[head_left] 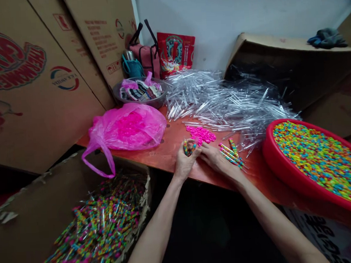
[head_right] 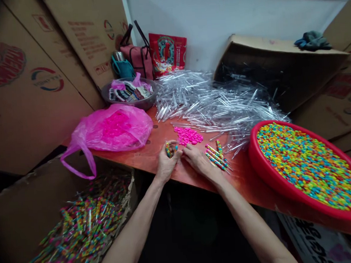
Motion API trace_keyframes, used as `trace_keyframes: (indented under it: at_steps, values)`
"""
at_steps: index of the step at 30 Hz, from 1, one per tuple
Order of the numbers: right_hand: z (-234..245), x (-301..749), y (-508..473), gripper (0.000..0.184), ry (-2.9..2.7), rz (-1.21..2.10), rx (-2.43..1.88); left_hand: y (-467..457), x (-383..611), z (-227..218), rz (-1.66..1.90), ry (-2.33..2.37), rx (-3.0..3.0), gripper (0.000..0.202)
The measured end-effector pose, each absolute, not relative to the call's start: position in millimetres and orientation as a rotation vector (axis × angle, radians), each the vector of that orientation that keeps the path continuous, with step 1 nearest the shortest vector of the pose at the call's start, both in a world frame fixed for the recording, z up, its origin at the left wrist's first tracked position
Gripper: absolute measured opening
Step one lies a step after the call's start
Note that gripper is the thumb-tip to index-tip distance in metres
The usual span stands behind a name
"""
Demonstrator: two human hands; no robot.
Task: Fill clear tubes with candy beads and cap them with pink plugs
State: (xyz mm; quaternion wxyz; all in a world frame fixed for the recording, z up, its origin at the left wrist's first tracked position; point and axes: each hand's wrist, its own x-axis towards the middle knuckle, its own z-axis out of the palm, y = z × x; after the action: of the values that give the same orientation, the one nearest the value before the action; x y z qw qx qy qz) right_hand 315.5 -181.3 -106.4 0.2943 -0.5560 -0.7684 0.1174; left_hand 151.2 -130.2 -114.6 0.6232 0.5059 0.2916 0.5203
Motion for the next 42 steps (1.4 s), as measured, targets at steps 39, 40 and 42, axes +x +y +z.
trace_keyframes:
  at_steps: [39,40,42]
  values:
    - [-70.2,356.3,-172.3,0.025,-1.428,0.412,-1.522,-134.2,147.7,-113.8,1.055,0.667,1.055,0.06]
    - [-66.1,368.8,-174.1,0.023,-1.521,0.336,-1.584,-134.6,147.1,-112.9,1.055,0.671,1.071,0.06]
    - [-63.9,380.3,-176.3,0.018,-1.665,0.15,-1.664,-135.3,146.1,-110.9,1.055,0.643,1.096,0.059]
